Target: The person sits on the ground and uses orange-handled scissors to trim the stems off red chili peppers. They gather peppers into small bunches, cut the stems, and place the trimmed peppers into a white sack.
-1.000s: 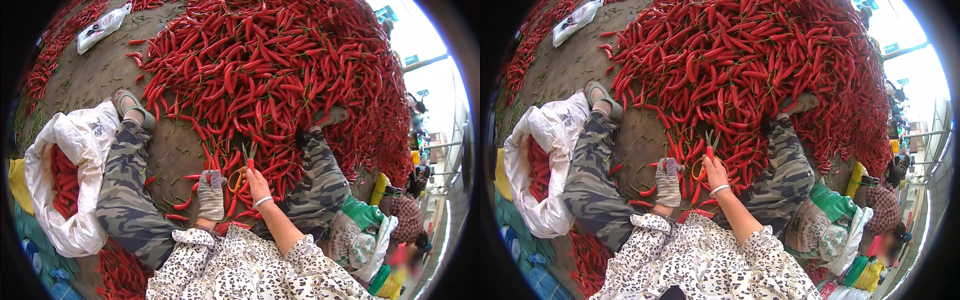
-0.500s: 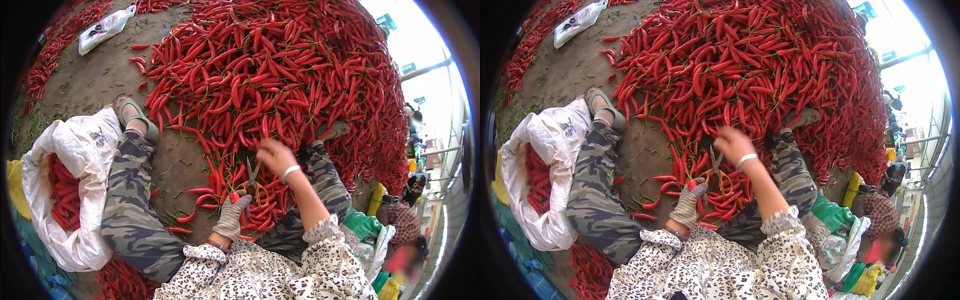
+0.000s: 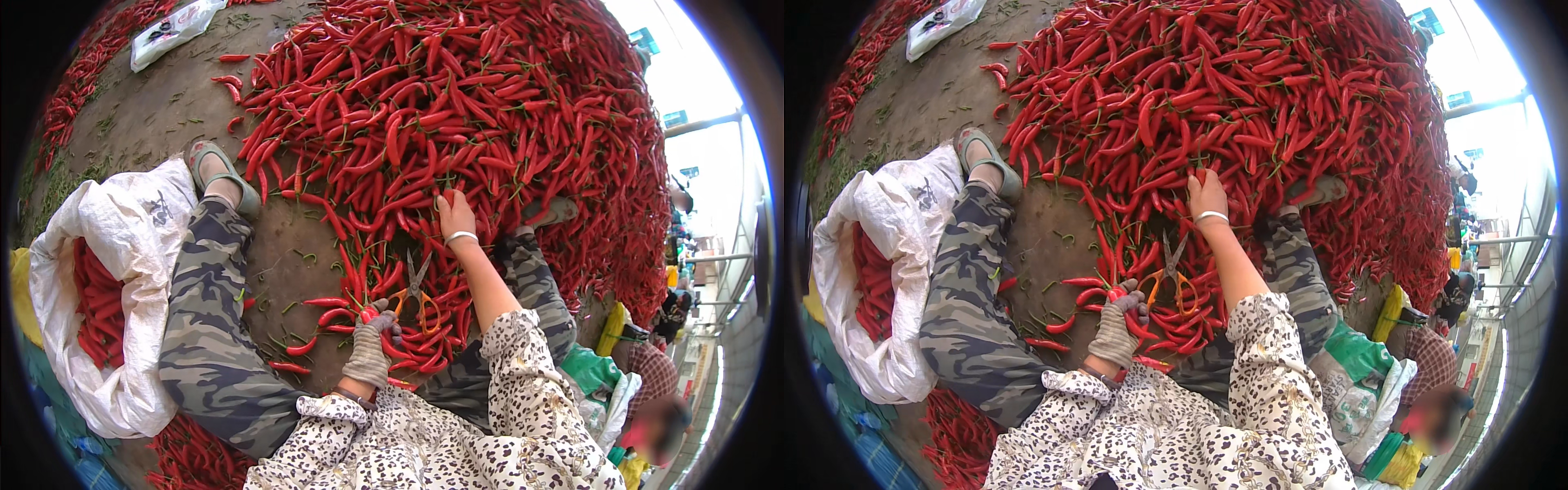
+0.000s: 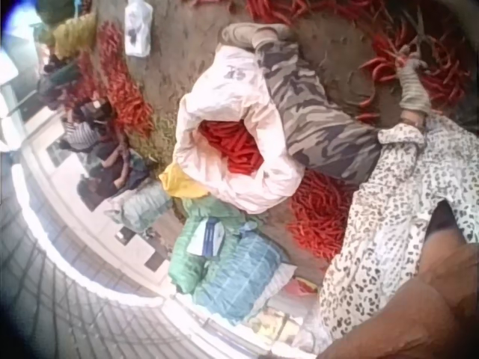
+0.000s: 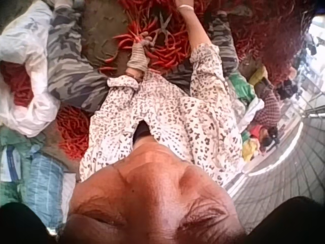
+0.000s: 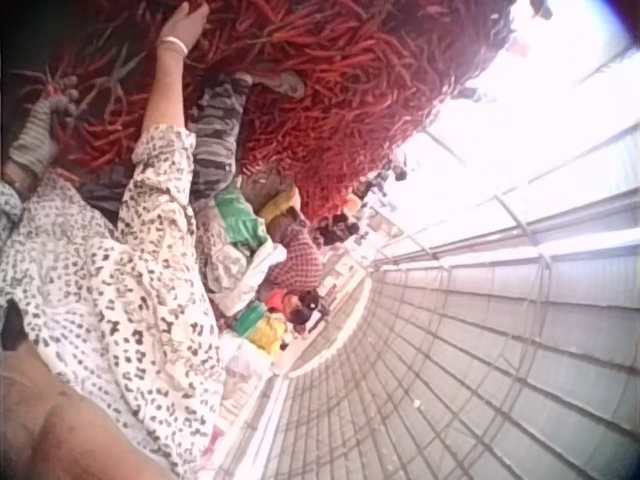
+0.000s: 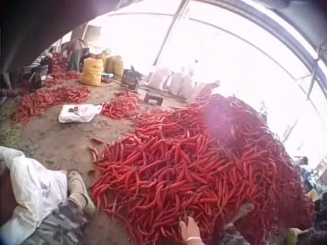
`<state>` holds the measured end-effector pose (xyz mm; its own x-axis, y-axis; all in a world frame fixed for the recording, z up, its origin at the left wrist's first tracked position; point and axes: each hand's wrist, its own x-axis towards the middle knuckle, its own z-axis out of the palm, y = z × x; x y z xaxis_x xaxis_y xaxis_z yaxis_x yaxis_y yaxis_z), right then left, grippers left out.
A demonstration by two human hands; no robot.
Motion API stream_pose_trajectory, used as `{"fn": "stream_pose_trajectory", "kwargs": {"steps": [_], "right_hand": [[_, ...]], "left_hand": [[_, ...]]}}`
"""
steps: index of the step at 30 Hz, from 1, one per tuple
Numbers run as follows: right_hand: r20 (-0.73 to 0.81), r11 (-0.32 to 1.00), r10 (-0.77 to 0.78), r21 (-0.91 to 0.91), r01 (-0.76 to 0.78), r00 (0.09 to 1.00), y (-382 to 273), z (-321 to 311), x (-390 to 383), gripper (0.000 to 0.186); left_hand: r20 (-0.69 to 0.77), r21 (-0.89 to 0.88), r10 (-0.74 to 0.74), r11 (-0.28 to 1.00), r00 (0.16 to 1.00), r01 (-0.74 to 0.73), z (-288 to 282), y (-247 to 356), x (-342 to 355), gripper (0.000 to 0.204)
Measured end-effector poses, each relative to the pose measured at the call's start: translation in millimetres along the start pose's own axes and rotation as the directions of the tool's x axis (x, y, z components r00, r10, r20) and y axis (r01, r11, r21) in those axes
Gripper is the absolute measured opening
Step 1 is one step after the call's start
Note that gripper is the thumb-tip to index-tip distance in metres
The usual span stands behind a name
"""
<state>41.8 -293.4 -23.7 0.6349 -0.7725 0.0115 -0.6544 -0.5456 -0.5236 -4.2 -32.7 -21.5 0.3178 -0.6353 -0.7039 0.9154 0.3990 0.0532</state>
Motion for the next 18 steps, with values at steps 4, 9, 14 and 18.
{"fn": "stream_pose_trajectory", "kwargs": {"steps": [4,9,14,18], "right_hand": [[0.230,0.950,0.140,-0.306,-0.065,0.963,-22.9,0.7,21.6,0.057],[0.263,0.941,0.219,-0.310,-0.133,0.939,-37.4,31.2,29.7,0.066],[0.198,0.919,0.395,-0.089,-0.385,0.897,-30.2,61.9,19.3,0.054],[0.015,0.924,0.258,0.288,-0.251,0.966,3.0,102.0,-4.2,0.043]], "left_hand": [[-0.068,0.180,-0.024,0.983,0.997,0.036,7.7,-2.1,-3.5,0.034],[-0.069,0.295,0.041,0.955,0.997,-0.019,10.0,0.9,-6.0,0.043],[0.064,0.323,0.051,0.944,0.997,-0.069,27.8,-10.1,-11.1,0.047],[-0.075,0.305,0.151,0.945,0.986,-0.122,21.6,-14.6,-0.7,0.032]]}}
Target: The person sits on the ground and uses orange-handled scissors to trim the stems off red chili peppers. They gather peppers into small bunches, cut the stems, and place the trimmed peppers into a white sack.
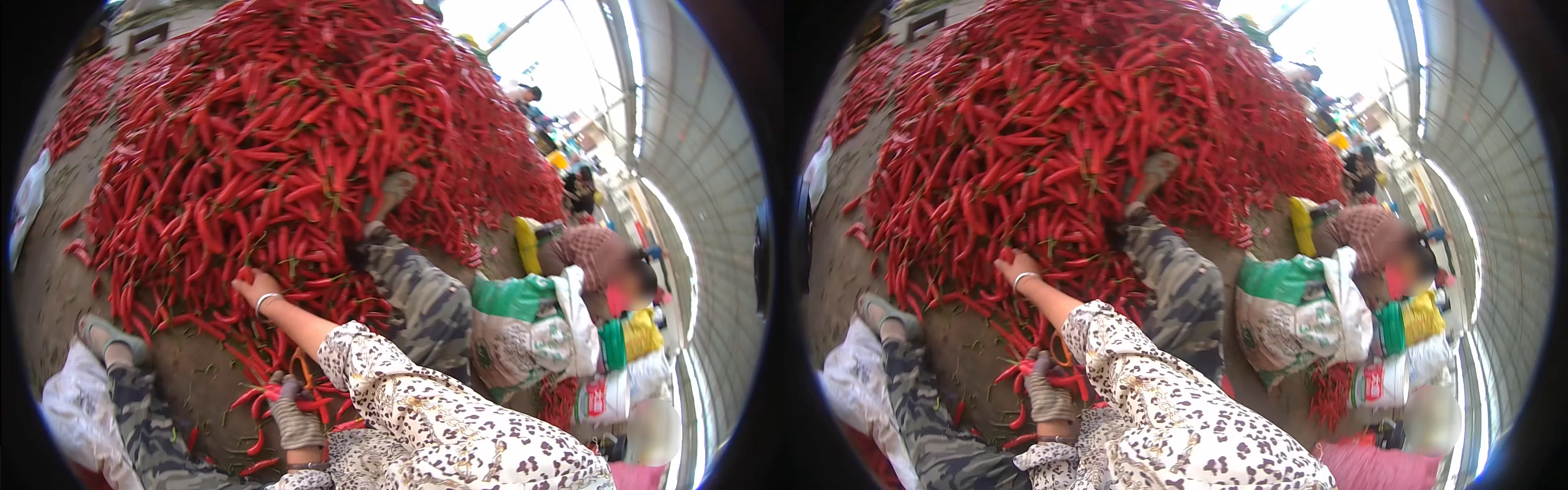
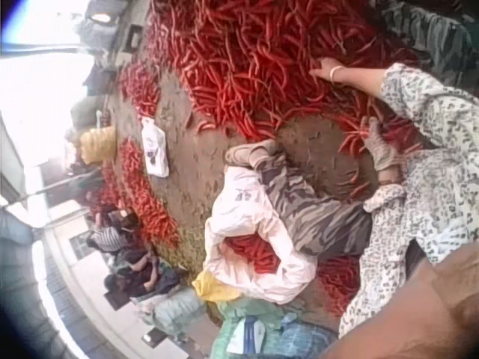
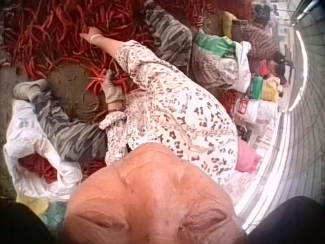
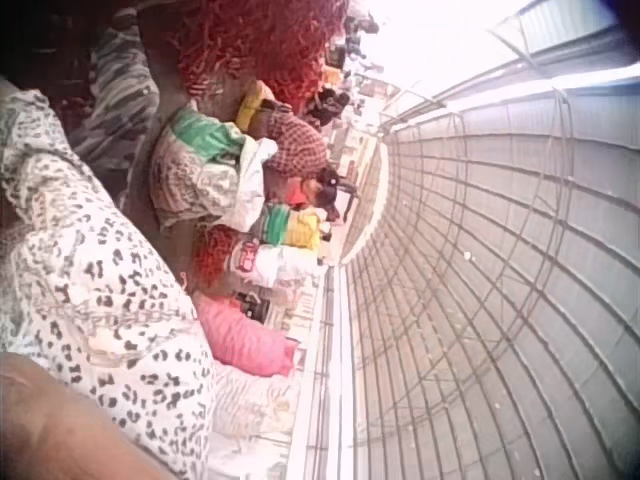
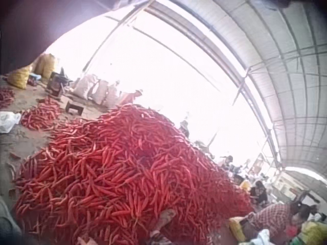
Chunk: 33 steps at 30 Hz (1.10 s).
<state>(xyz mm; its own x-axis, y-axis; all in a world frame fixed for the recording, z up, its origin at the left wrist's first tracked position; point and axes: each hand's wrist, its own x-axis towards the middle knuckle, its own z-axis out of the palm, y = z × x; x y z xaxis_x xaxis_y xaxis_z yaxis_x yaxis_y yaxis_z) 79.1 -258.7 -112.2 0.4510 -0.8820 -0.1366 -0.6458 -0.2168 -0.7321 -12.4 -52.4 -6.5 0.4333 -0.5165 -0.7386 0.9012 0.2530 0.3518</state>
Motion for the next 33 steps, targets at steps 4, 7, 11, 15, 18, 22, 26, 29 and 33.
{"fn": "stream_pose_trajectory", "kwargs": {"steps": [4,7,11,15,18,22,26,29,33], "right_hand": [[0.105,0.917,-0.103,0.395,0.054,0.989,-17.2,-38.2,-40.1,0.027],[0.445,0.770,-0.025,0.580,-0.267,0.895,-37.4,-91.8,-99.8,0.023],[0.442,0.926,-0.106,0.370,-0.073,0.891,-7.8,-99.3,-165.2,0.027],[0.397,0.982,-0.159,0.161,0.102,0.904,-3.4,-111.6,-187.4,0.036],[0.456,0.995,-0.090,0.073,0.064,0.885,-8.3,-119.5,-183.7,0.036],[0.604,0.992,-0.119,0.098,0.075,0.788,-7.2,-131.3,-184.8,0.035],[0.629,0.993,-0.086,-0.005,0.115,0.772,-10.5,-142.4,-191.7,0.037],[0.493,0.979,-0.140,-0.063,0.195,0.859,-6.5,-147.7,-198.2,0.040],[0.521,0.993,0.021,0.088,-0.078,0.854,-22.0,-164.9,-200.4,0.039]], "left_hand": [[0.058,-0.092,0.215,0.974,0.975,-0.209,-9.1,19.5,2.5,0.035],[-0.010,-0.021,0.296,0.955,0.955,-0.296,-9.7,28.4,-0.4,0.041],[0.159,0.046,0.255,0.963,0.954,-0.265,-30.9,24.5,11.0,0.043],[0.239,0.178,0.177,0.958,0.955,-0.223,-35.5,12.8,15.2,0.042],[0.304,0.090,0.085,0.989,0.949,-0.117,-28.3,14.1,10.9,0.038],[0.431,0.052,-0.126,0.992,0.893,0.115,-23.0,13.8,-2.2,0.036],[0.287,0.010,-0.240,0.969,0.927,0.248,-19.0,7.9,-7.9,0.043],[0.302,0.052,-0.287,0.957,0.909,0.285,-2.6,15.3,-30.8,0.042],[0.384,0.043,-0.135,0.991,0.914,0.128,0.6,15.4,-40.4,0.040]]}}
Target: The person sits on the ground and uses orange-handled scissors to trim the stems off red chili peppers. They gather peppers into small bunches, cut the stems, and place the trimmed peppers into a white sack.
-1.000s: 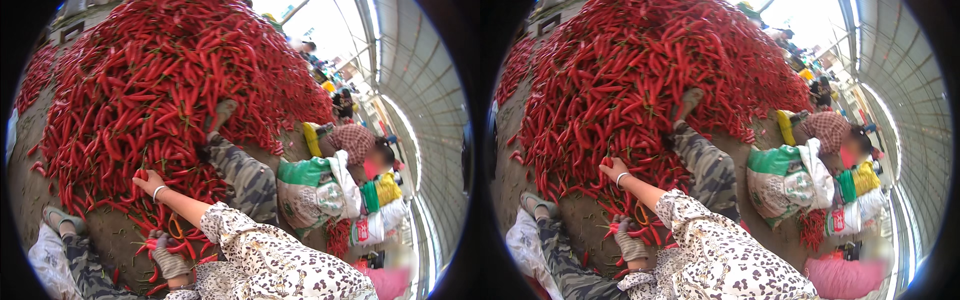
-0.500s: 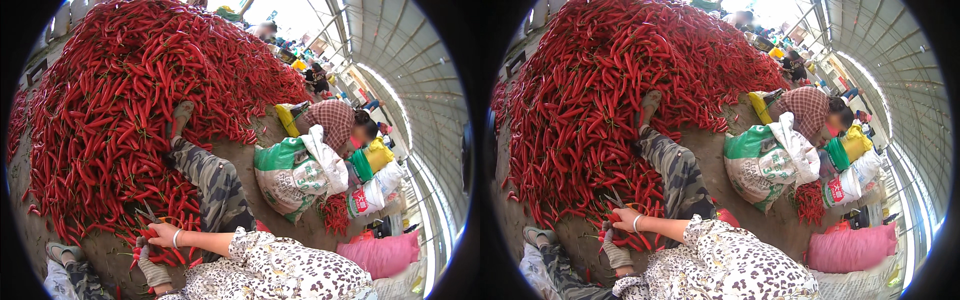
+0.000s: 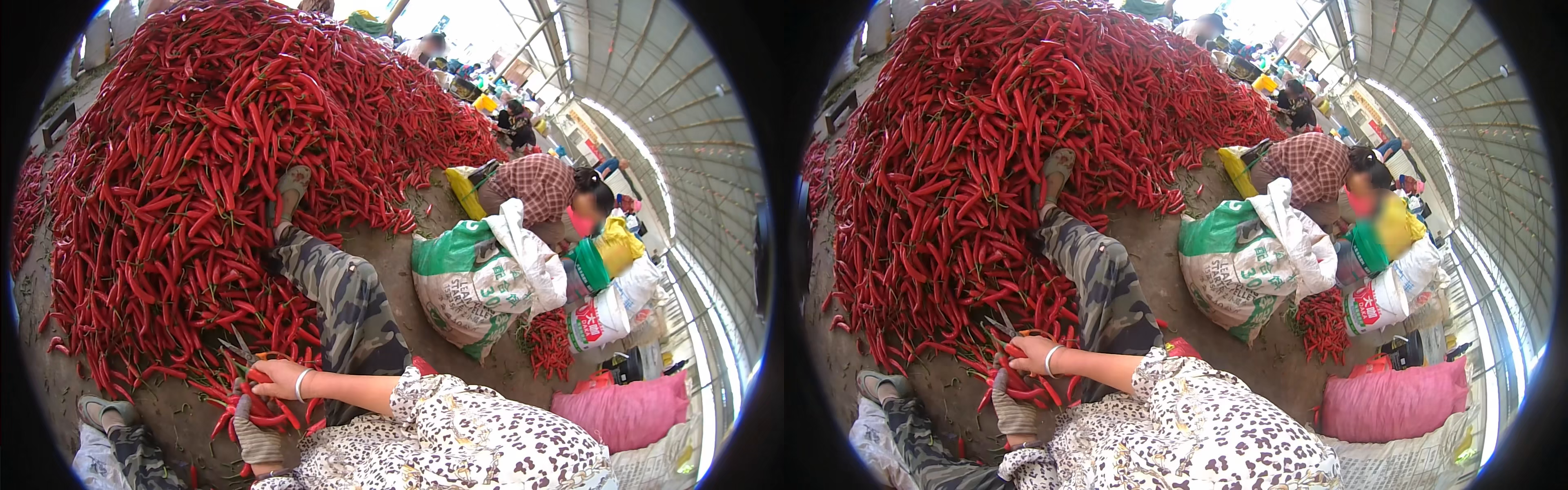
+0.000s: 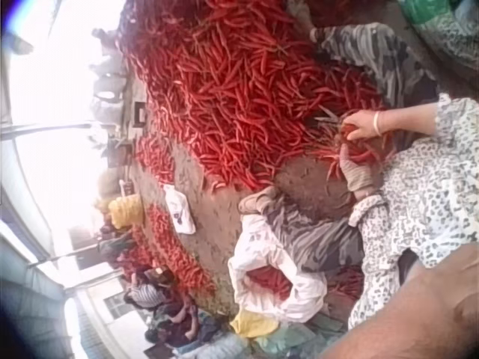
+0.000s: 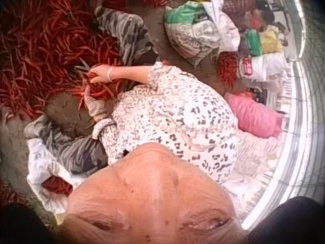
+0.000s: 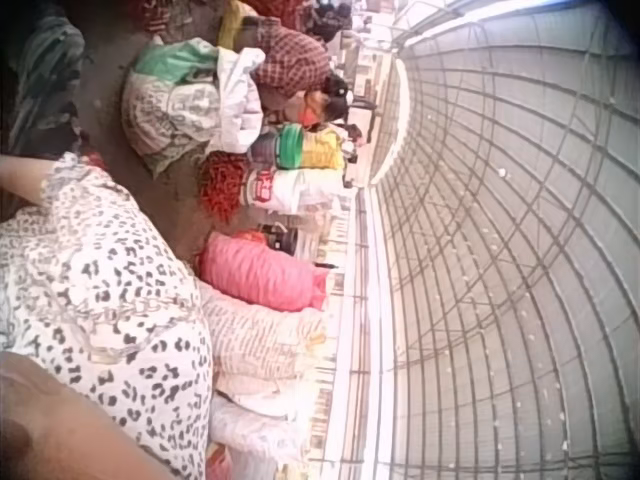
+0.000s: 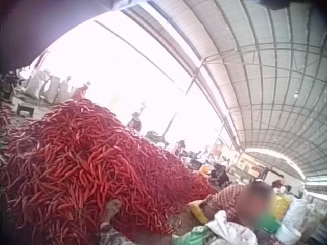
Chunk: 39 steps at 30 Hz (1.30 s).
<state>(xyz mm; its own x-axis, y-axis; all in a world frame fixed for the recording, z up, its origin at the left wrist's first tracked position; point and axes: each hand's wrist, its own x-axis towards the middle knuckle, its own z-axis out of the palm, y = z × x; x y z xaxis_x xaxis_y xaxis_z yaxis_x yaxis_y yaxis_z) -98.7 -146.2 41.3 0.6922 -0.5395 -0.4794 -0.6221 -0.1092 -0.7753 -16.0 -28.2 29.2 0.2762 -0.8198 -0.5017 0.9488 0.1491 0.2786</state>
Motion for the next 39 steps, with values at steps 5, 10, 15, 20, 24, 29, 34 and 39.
{"fn": "stream_pose_trajectory", "kwargs": {"steps": [5,10,15,20,24,29,34,39], "right_hand": [[-0.245,0.989,-0.143,0.002,0.148,0.959,35.4,24.5,-2.8,0.034],[-0.152,0.968,-0.220,-0.155,0.197,0.964,40.8,57.8,-7.9,0.048],[0.131,0.963,-0.103,-0.233,0.132,0.986,14.9,40.6,-15.2,0.038],[0.065,0.958,-0.039,-0.282,0.056,0.997,14.2,13.6,-17.4,0.035],[0.038,0.985,0.082,0.150,-0.086,0.996,41.4,8.4,-24.3,0.062],[0.254,0.848,-0.039,0.520,-0.102,0.966,37.1,22.8,-39.3,0.087],[0.309,0.843,-0.193,0.537,-0.003,0.931,18.6,13.8,-48.3,0.054],[0.371,0.784,-0.258,0.620,-0.031,0.892,6.9,6.8,-53.4,0.036]], "left_hand": [[-0.145,0.087,0.121,0.990,0.982,-0.109,-32.2,-5.3,25.9,0.039],[-0.152,0.024,-0.024,0.999,0.988,0.028,-25.4,-7.2,20.5,0.034],[-0.179,0.074,-0.196,0.974,0.964,0.212,-41.2,-8.3,19.7,0.030],[-0.133,0.081,-0.200,0.974,0.971,0.212,-77.0,-26.7,38.7,0.027],[-0.064,0.150,-0.287,0.944,0.956,0.293,-25.5,-22.6,-6.6,0.031],[0.044,0.353,-0.347,0.883,0.937,0.310,-19.2,-38.0,-31.8,0.045],[0.088,0.488,-0.407,0.813,0.909,0.317,-10.7,-35.2,-36.5,0.045],[0.113,0.491,-0.364,0.829,0.924,0.267,1.0,-35.2,-34.5,0.044]]}}
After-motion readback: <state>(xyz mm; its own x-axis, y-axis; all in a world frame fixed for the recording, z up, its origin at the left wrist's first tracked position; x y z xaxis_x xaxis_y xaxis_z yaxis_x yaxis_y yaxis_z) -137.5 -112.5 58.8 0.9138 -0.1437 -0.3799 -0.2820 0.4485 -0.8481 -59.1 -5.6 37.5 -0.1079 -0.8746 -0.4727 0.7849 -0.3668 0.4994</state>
